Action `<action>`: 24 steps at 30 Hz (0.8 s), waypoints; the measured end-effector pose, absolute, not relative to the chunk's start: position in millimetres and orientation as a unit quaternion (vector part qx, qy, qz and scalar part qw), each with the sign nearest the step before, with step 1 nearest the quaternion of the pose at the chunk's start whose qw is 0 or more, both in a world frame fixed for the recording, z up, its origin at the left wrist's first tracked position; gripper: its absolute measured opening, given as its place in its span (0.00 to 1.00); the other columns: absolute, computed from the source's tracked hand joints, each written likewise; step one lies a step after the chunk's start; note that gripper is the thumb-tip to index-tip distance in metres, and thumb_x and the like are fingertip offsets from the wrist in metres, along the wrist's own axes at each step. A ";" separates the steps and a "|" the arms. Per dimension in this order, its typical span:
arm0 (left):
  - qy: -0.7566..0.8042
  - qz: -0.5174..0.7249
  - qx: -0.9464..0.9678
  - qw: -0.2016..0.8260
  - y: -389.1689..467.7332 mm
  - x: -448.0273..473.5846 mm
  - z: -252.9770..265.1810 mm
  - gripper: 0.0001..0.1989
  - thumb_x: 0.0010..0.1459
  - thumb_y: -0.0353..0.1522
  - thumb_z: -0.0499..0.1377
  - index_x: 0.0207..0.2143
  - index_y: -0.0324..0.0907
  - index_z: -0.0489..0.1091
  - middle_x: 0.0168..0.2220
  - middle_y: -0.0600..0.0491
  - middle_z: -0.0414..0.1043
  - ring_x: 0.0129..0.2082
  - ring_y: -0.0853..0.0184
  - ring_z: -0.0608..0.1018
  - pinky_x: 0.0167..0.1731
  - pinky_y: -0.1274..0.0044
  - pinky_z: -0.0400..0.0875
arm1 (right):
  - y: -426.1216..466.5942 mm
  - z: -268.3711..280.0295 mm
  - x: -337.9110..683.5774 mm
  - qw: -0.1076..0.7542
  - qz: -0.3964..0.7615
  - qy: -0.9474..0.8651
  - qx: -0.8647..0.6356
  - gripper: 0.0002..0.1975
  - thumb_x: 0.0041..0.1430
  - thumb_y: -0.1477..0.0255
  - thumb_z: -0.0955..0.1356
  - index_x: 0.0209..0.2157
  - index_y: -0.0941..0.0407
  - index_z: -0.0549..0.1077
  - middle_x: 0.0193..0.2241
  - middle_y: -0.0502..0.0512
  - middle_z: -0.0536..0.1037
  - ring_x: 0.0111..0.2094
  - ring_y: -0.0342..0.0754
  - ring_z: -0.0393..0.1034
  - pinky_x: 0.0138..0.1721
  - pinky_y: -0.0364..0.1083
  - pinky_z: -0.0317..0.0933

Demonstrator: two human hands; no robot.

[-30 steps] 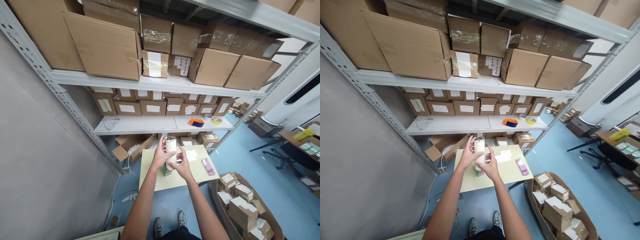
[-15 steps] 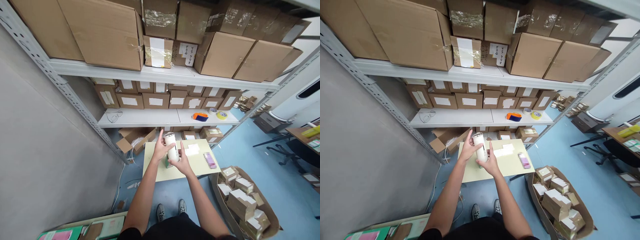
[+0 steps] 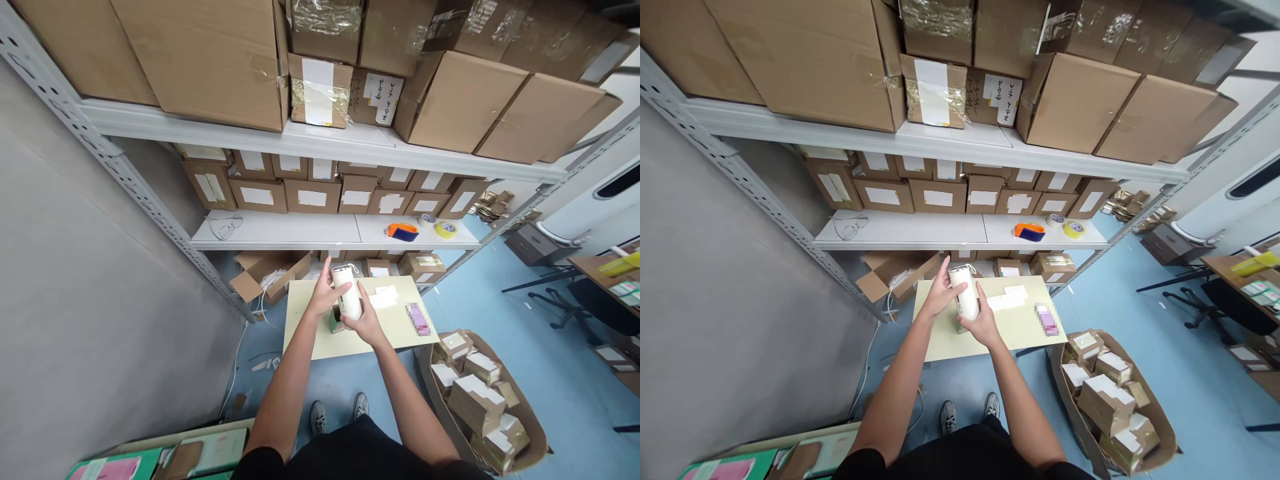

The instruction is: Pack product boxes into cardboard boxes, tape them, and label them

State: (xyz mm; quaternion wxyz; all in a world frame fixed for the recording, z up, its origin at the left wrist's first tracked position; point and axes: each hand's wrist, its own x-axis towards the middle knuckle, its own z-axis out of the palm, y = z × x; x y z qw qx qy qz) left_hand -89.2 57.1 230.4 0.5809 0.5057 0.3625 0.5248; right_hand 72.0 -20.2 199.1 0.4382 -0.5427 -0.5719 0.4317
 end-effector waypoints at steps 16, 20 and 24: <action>0.441 0.446 0.623 0.468 74.6 -71.1 227.6 0.25 0.57 0.41 0.70 0.56 0.47 0.76 0.56 0.46 0.74 0.55 0.57 0.79 0.58 0.68 0.72 | 0.8 152.4 87.7 0.386 0.336 -0.567 -0.646 0.61 0.44 0.64 0.80 0.74 0.46 0.48 0.47 0.55 0.77 0.44 0.54 0.74 0.48 0.53 0.70; 0.449 0.447 0.624 0.458 82.4 -64.9 205.9 0.23 0.56 0.36 0.71 0.55 0.47 0.77 0.54 0.48 0.75 0.53 0.58 0.80 0.57 0.68 0.73 | 6.2 120.3 96.1 0.369 0.352 -0.578 -0.637 0.65 0.42 0.63 0.81 0.75 0.46 0.44 0.59 0.58 0.72 0.57 0.59 0.70 0.56 0.56 0.66; 0.464 0.451 0.617 0.448 87.8 -65.5 170.5 0.30 0.50 0.32 0.73 0.56 0.48 0.76 0.55 0.49 0.74 0.54 0.59 0.79 0.58 0.67 0.73 | 11.2 70.1 115.6 0.335 0.389 -0.560 -0.650 0.65 0.37 0.63 0.82 0.73 0.47 0.50 0.68 0.61 0.62 0.68 0.63 0.57 0.65 0.58 0.57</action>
